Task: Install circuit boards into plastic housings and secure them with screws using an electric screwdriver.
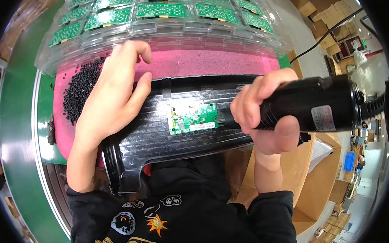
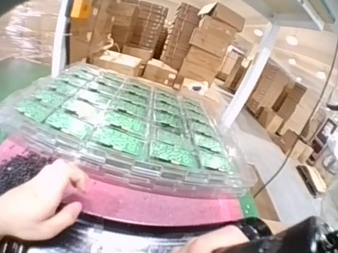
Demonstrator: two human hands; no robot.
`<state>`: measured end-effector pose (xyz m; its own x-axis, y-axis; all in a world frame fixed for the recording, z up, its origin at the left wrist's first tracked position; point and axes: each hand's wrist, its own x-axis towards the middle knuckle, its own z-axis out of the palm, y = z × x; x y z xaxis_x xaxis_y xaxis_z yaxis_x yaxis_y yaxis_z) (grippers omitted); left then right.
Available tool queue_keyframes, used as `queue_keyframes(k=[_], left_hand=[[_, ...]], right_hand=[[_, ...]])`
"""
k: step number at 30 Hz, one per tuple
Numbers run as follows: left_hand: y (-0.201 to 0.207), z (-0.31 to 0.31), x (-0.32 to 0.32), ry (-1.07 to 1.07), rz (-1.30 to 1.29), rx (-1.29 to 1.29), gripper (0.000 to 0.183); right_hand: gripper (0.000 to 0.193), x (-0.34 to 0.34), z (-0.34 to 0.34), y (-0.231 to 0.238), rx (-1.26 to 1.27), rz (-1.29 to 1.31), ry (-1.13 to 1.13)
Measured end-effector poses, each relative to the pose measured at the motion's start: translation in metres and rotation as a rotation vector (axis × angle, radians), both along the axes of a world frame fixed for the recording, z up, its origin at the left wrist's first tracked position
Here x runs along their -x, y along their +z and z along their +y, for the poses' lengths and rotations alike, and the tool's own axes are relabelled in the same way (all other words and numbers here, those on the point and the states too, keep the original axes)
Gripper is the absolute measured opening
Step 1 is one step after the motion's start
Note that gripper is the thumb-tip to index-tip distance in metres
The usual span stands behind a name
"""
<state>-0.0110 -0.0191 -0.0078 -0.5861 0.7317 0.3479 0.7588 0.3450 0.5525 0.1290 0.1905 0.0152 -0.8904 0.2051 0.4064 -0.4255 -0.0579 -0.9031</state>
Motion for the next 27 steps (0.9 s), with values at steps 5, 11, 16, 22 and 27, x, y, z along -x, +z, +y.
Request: queue_keyframes(k=[5,11,16,22,27], left_hand=[[-0.008,-0.006,0.005,-0.013,0.011,0.239,0.024],[-0.007,-0.013,0.001,-0.139,0.075,0.358,0.025],[0.006,-0.010,-0.010,-0.179,0.098,0.446,0.016],[0.028,0.005,-0.026,-0.097,0.122,0.228,0.015],[0.040,-0.082,-0.056,0.093,0.459,0.029,0.024]], right_hand=[[0.053,0.005,-0.002,-0.002,-0.018,0.069,-0.059],[0.032,0.012,0.025,0.007,0.457,-0.150,-0.241],[0.023,0.012,0.075,0.005,0.800,-0.239,-0.348],[0.044,-0.069,0.088,0.046,0.497,-0.084,-0.370],[0.044,-0.142,0.156,0.063,-0.173,0.124,-0.941]])
